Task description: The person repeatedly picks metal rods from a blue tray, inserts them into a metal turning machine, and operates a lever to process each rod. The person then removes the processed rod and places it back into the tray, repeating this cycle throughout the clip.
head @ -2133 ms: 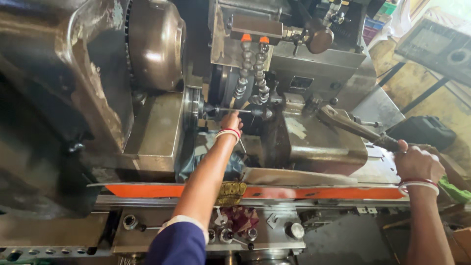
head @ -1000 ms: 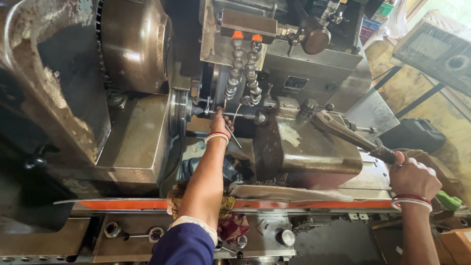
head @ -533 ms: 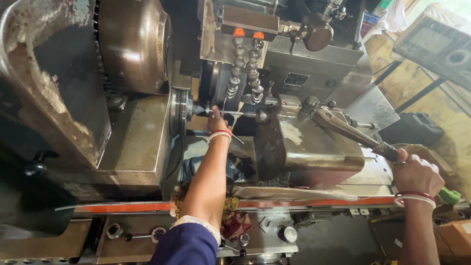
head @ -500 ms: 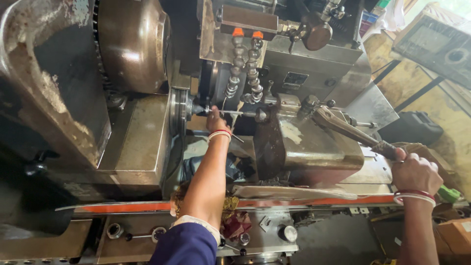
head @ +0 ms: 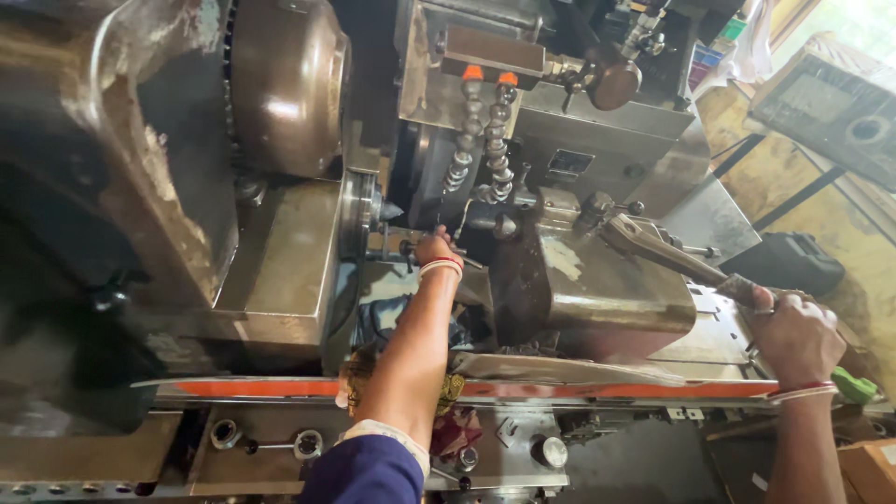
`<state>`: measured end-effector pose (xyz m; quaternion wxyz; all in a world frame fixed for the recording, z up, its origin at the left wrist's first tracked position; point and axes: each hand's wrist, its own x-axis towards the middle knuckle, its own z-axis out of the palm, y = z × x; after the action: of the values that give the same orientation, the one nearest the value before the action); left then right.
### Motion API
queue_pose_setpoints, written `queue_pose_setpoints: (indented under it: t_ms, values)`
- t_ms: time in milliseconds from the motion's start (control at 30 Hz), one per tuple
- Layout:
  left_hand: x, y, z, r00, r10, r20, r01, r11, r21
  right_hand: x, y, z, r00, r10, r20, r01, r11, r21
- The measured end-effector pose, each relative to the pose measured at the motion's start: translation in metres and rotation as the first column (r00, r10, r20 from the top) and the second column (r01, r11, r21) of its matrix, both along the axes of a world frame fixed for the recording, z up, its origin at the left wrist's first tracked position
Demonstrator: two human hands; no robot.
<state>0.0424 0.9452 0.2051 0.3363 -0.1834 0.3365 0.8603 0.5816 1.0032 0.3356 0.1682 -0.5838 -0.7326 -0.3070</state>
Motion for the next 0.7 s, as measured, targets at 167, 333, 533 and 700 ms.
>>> queue_pose_setpoints:
  t_ms: [167,333,533,700]
  values:
    - [-0.005,-0.005,0.004,0.961,-0.143,0.236,0.145,0.989,0.01,-0.003,0.006,-0.001,0.996,-0.058,-0.067,0.055,0.997,-0.054]
    - [-0.006,-0.009,0.004,0.992,0.002,0.126,-0.006,0.999,0.034,-0.007,0.002,0.001,0.994,-0.093,-0.061,0.091,0.995,-0.045]
    - [-0.004,-0.004,-0.005,0.967,0.22,-0.129,-0.197,0.966,0.167,-0.005,0.004,-0.001,0.993,-0.078,-0.085,0.075,0.996,-0.04]
    - [-0.003,-0.003,-0.008,0.988,0.157,-0.006,-0.155,0.98,0.121,-0.004,0.005,-0.003,0.996,-0.083,-0.046,0.081,0.996,-0.028]
